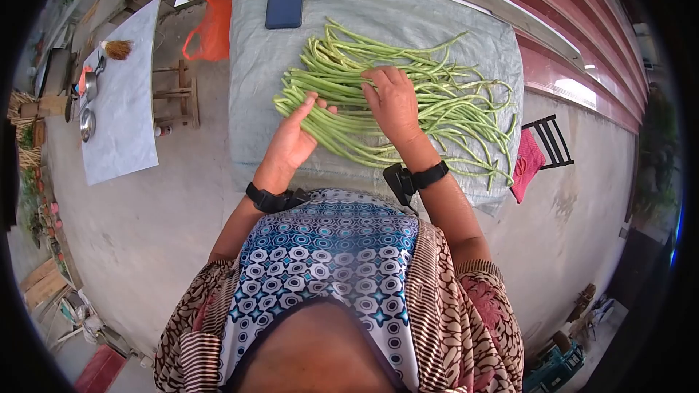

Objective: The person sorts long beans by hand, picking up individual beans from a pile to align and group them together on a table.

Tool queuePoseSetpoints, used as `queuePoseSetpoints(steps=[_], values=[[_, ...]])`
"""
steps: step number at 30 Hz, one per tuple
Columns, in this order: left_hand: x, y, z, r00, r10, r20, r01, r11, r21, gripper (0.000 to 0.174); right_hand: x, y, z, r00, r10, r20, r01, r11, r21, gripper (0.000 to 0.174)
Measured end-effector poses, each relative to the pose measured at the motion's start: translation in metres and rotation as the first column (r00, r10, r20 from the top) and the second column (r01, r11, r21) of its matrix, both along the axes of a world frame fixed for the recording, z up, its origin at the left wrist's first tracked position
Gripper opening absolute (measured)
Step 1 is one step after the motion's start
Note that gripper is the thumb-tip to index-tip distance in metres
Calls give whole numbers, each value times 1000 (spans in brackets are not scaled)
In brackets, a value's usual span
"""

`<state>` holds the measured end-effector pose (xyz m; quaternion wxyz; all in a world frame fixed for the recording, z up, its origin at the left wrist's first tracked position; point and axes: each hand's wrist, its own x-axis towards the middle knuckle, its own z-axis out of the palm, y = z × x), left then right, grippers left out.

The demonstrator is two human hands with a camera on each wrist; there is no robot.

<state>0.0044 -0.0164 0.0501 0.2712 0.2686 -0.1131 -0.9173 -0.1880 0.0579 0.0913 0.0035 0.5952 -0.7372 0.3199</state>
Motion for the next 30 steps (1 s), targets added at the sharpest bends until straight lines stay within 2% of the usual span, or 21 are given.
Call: queuePoseSetpoints(steps=[2, 5, 8, 11, 14, 18, 22, 25, 28, 30], values=[[-2, 2, -4, 995, 39, 90, -34, 998, -61, 19, 0, -6, -2, 1000, -5, 20, 6, 999, -44, 18], [4, 0, -15, 990, 36, 136, -50, 994, 100, 20, 11, 4, 2, 992, -1, 126, -12, 995, 104, 20], [5, 2, -18, 978, 77, 194, -108, 982, 155, 21, 14, 18, -11, 1000, 24, -3, -24, 999, 42, 22], [8, 0, -13, 979, -8, 202, -19, 991, 132, 25, 11, 23, -19, 995, -51, -83, 56, 997, 58, 23], [6, 0, -12, 987, -21, 159, 14, 999, 43, 29, 9, 19, -26, 990, -73, -123, 84, 993, 85, 23], [2, -2, -4, 986, -22, 163, 21, 1000, 9, 32, 9, 18, -14, 996, -81, -30, 84, 984, 157, 20], [-1, -5, -2, 992, -17, 123, 13, 999, 34, 34, 6, 27, -7, 987, -86, 137, 95, 994, -61, 13], [-4, -9, -1, 999, -24, 43, 24, 1000, -4, 35, 10, 39, 1, 949, -51, 312, 46, 999, 23, 16], [-4, -11, -1, 998, -52, 45, 54, 998, -39, 34, 16, 51, -5, 975, 7, 223, -23, 997, 69, 20], [-4, -11, -2, 996, -72, 56, 75, 996, -55, 32, 20, 54, -9, 972, 19, 235, -31, 998, 51, 19]])
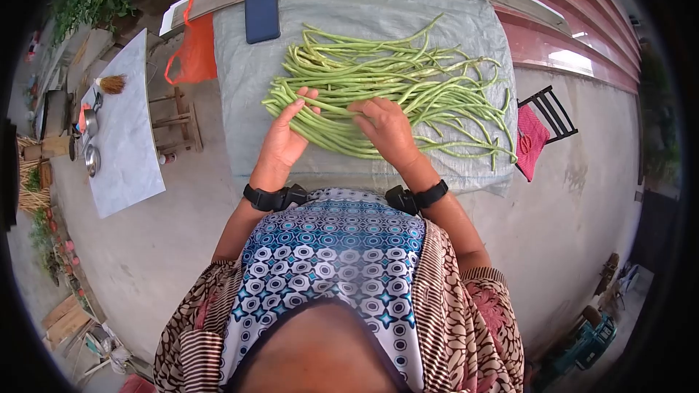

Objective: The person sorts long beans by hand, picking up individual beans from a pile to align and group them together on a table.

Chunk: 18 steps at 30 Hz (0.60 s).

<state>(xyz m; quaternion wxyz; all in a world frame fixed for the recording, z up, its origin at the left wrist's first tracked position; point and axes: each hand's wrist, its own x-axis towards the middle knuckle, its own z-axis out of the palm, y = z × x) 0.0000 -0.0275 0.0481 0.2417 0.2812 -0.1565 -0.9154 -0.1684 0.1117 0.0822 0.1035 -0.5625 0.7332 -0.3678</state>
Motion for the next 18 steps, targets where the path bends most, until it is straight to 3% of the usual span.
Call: queuePoseSetpoints(steps=[2, 5, 8, 11, 13, 18], values=[[-1, 1, 0, 1000, -19, -6, 19, 1000, -20, 29, 4, 1, -1, 1000, -5, 7, 5, 1000, -24, 18], [-2, 1, 2, 997, -27, -74, 29, 999, 22, 23, 3, 4, -7, 996, 77, -33, -75, 996, 52, 35], [-10, 2, 26, 981, -41, -192, 59, 994, 90, 20, 19, 5, 17, 982, 29, -187, -24, 999, 27, 69], [-28, -5, 32, 926, -46, -374, 90, 991, 100, 16, 22, 6, 10, 978, -41, -203, 35, 999, -32, 96], [-45, -3, 54, 915, -52, -399, 86, 994, 67, 10, 19, 2, 6, 951, -159, -266, 143, 987, -79, 97], [-71, -8, 85, 860, -91, -502, 135, 990, 52, 15, -14, 2, -1, 889, -360, -283, 302, 925, -229, 86]])
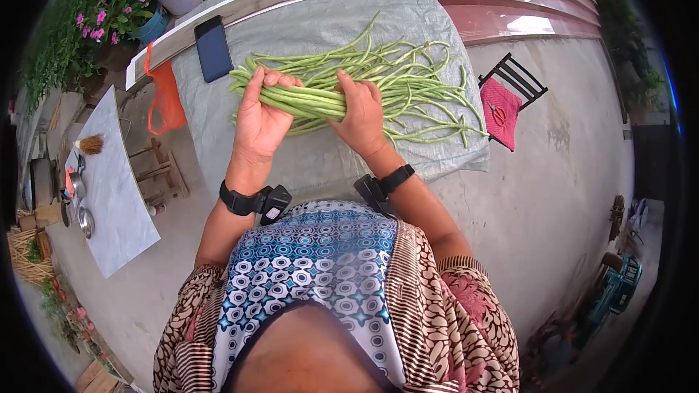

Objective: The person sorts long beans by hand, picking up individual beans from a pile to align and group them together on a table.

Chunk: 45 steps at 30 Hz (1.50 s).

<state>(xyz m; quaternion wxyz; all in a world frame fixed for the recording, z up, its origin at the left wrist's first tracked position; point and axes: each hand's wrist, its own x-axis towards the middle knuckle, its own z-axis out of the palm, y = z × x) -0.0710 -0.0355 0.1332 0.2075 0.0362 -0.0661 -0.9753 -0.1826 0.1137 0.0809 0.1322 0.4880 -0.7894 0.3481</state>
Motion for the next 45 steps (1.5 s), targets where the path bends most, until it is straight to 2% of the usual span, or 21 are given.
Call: queuePoseSetpoints(steps=[1, 4, 7, 11, 14, 16, 19, 22, 23, 26, 30, 31, 34, 35, 38, 39, 42, 43, 45], values=[[-2, -4, 6, 1000, 10, -14, -10, 1000, 10, 15, -8, -1, 2, 997, -30, -66, 26, 998, -59, 77], [-7, -16, 9, 999, 39, -11, -38, 997, 69, 18, -49, 7, -8, 971, -174, -167, 171, 985, -30, 64], [-9, -26, 5, 998, 62, 7, -62, 996, 71, 22, -88, 19, -9, 956, -184, -227, 201, 978, 55, 51], [-11, -42, -34, 989, 68, 129, -94, 973, 209, 24, -105, 22, 10, 974, -129, -185, 162, 971, 178, 30], [-9, -49, -61, 950, 127, 286, -200, 950, 241, 25, -116, 16, -3, 997, -70, -12, 70, 935, 349, 29], [-6, -49, -73, 907, 174, 385, -269, 940, 211, 26, -123, 18, -6, 989, -29, -147, 86, 914, 397, 27], [-1, -48, -93, 913, 143, 382, -275, 909, 314, 25, -136, 29, -18, 961, -61, -271, 180, 880, 440, 24], [-1, -46, -106, 909, 144, 392, -286, 899, 332, 24, -147, 41, -22, 945, -122, -304, 246, 877, 413, 24], [-1, -45, -110, 896, 156, 416, -293, 911, 291, 24, -151, 42, -22, 947, -139, -290, 262, 856, 445, 27], [-1, -38, -104, 864, 183, 469, -306, 931, 201, 25, -157, 49, -11, 896, -218, -387, 355, 875, 329, 34], [-3, -35, -100, 831, 204, 518, -339, 924, 179, 26, -172, 73, -8, 835, -406, -370, 518, 807, 283, 45], [-4, -34, -98, 816, 217, 536, -358, 918, 173, 27, -175, 73, -8, 799, -477, -365, 581, 768, 269, 43], [-4, -35, -104, 802, 234, 550, -350, 930, 114, 28, -173, 71, 6, 743, -541, -393, 585, 811, -10, 48], [-2, -34, -107, 813, 240, 531, -344, 933, 105, 27, -178, 71, 1, 787, -550, -280, 566, 824, -30, 47], [-1, -34, -107, 836, 254, 486, -336, 938, 86, 26, -179, 80, 0, 846, -351, -401, 488, 812, 321, 45], [-3, -33, -105, 835, 264, 484, -347, 934, 89, 25, -170, 77, 11, 833, -297, -467, 457, 844, 279, 45], [-1, -30, -100, 823, 302, 481, -395, 913, 103, 24, -158, 75, 25, 777, -304, -551, 463, 870, 172, 47], [-2, -32, -97, 820, 315, 477, -409, 906, 105, 24, -161, 76, 27, 774, -304, -556, 445, 885, 135, 55], [-3, -34, -92, 817, 336, 469, -412, 909, 67, 21, -166, 68, 29, 821, -365, -439, 471, 868, 159, 61]])
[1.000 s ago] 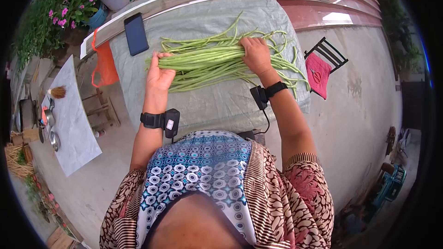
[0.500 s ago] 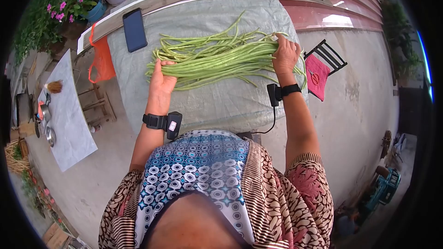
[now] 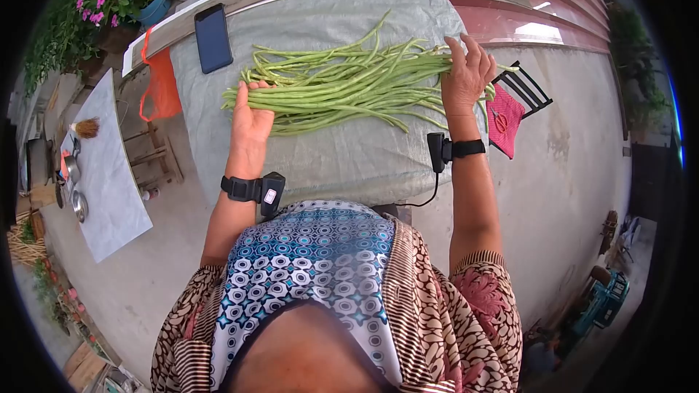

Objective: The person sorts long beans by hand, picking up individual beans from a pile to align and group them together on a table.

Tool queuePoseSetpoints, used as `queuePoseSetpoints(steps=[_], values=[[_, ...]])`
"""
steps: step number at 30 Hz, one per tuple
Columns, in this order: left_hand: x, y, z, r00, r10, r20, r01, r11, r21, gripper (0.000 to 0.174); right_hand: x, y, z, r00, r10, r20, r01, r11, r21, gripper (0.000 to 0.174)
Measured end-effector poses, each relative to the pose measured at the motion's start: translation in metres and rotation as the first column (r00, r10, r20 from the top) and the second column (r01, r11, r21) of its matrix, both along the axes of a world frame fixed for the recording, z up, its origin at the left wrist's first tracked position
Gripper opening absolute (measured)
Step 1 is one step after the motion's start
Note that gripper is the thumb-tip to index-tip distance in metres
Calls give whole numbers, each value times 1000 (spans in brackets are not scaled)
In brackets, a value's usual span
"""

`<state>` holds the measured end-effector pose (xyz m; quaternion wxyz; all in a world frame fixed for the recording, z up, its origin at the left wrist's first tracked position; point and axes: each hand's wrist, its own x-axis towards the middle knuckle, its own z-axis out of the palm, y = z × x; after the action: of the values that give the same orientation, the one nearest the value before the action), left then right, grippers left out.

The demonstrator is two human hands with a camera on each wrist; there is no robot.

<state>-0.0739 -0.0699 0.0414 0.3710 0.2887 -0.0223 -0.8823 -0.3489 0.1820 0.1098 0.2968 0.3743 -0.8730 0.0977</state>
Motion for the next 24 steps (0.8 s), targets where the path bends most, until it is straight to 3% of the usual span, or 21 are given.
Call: queuePoseSetpoints(steps=[1, 2, 5, 6, 9, 10, 13, 14, 17, 18, 21, 24], values=[[0, 0, 3, 1000, 1, 4, 0, 1000, -17, 19, -2, -2, -1, 998, -26, 66, 27, 999, -17, 65], [-3, 0, 7, 997, 26, 68, -28, 999, 40, 17, -8, 2, -13, 971, -212, 107, 170, 935, 311, 71], [-5, -3, 13, 985, -15, 169, 7, 999, 46, 15, -4, 0, -24, 949, -281, 141, 231, 928, 293, 70], [-5, -3, 17, 980, -48, 194, 43, 999, 26, 24, 0, -1, -24, 958, -240, 158, 192, 944, 268, 67], [5, -10, 29, 939, -235, 251, 264, 960, -90, 24, 12, 0, -38, 945, -220, 244, 120, 923, 365, 64], [8, -12, 39, 899, -291, 326, 355, 922, -155, 22, 27, -6, -37, 966, -186, 179, 130, 950, 283, 54], [20, -23, 52, 674, -298, 675, 592, 765, -253, 17, 82, -28, -18, 949, 165, 268, -148, 986, -84, 43], [23, -30, 46, 568, -227, 791, 621, 749, -230, 18, 106, -33, -15, 896, 294, 331, -274, 956, -106, 36], [41, -53, 22, 766, -348, 540, 530, 818, -225, 24, 168, -47, -29, 676, 538, 503, -586, 807, -75, 22], [45, -57, 17, 817, -296, 494, 444, 870, -215, 37, 179, -54, -37, 696, 544, 468, -571, 815, -99, 20], [51, -45, 36, 595, 82, 800, 341, 875, -344, 52, 193, -66, -58, 751, 522, 404, -524, 844, -116, 17], [76, -37, 32, 623, 163, 765, 333, 830, -448, 66, 193, -69, -64, 797, 456, 397, -466, 881, -76, 19]])
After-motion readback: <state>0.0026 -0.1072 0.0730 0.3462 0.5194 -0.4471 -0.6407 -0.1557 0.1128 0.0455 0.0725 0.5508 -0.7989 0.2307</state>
